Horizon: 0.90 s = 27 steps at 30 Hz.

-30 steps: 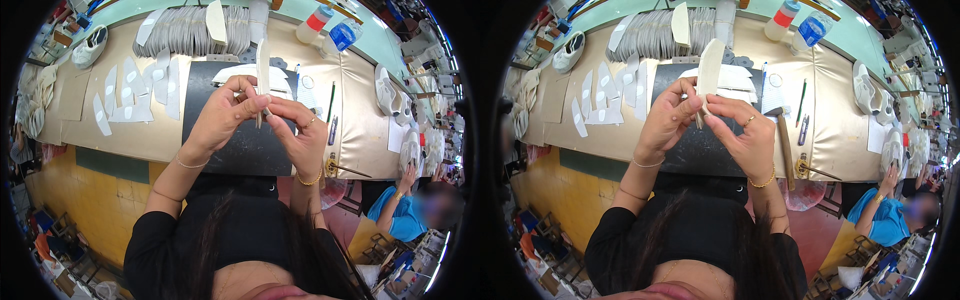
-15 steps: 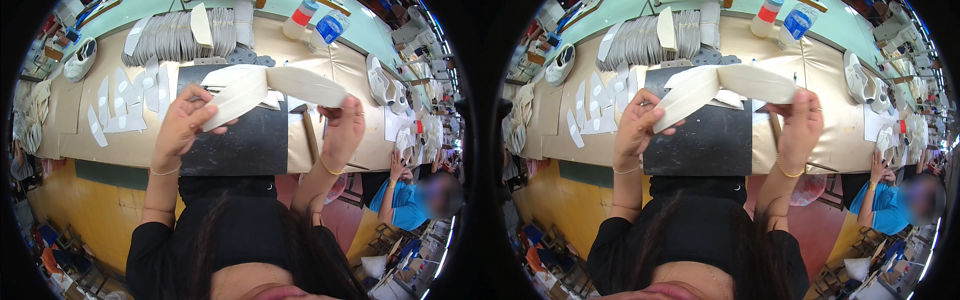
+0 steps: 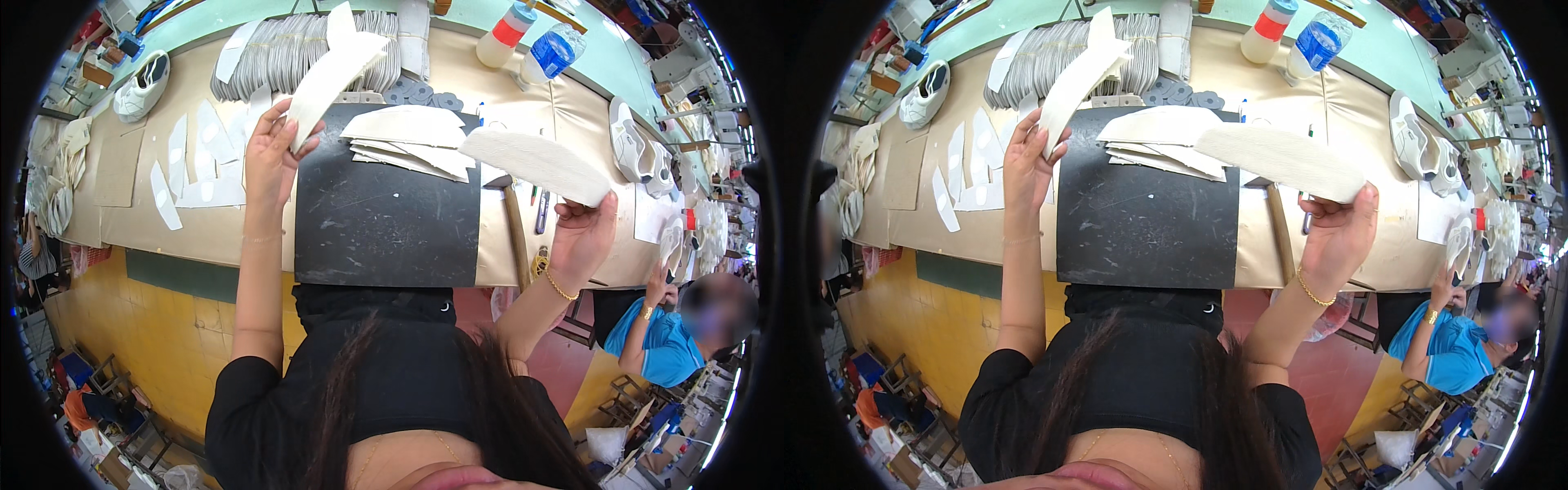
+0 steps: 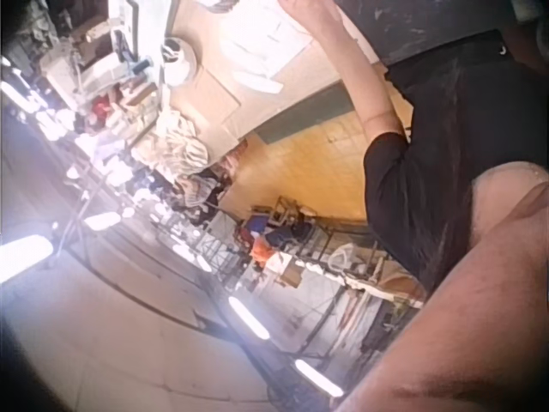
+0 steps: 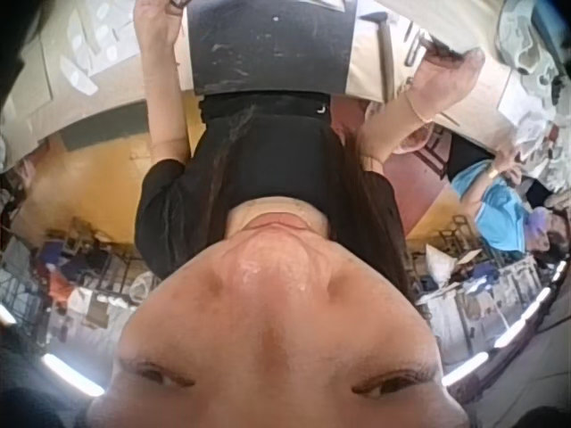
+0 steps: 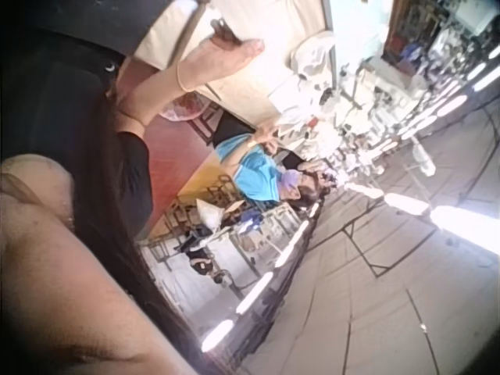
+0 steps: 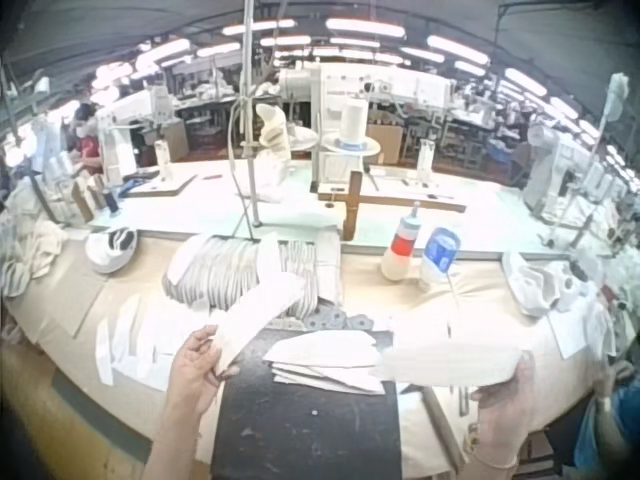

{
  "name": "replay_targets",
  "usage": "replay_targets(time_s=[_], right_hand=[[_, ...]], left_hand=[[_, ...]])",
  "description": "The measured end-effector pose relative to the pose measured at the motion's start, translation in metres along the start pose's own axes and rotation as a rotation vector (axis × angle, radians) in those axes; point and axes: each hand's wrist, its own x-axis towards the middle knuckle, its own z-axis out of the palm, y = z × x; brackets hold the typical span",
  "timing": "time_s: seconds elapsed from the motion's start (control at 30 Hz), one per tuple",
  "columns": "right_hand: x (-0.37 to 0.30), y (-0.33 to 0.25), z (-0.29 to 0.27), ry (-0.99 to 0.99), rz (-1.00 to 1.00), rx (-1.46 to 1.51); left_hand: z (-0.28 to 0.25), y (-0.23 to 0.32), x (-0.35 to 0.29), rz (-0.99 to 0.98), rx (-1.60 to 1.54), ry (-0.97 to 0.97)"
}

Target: The person repeatedly picks up white fabric pieces from a table, folds them in half, and places them into a growing stack. The person handles the pieces one at a time, aligning edges before folding. The workspace includes a black cutting mat and a pile of pre-cut fabric pieces.

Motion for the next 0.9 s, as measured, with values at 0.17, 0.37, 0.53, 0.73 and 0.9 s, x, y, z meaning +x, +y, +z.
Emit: replay_targets(time_s=[0.17,0.37,0.53,0.73,0.9], right_hand=[[-0.005,0.005,0.01,-0.102,0.069,0.038],[-0.014,0.017,0.033,-0.286,0.233,0.004],[-0.032,0.038,0.064,-0.44,0.273,-0.255],[-0.036,0.053,0.065,-0.447,-0.08,-0.375],[-0.04,0.06,0.062,-0.472,-0.015,-0.43]], left_hand=[[-0.036,-0.037,0.028,0.076,1.178,0.155],[0.03,-0.01,-0.009,0.07,0.99,-0.073],[0.099,0.011,-0.05,-0.499,0.072,-0.786],[0.106,0.021,-0.069,-0.548,0.108,-0.587],[0.102,0.014,-0.073,-0.461,0.146,-0.597]])
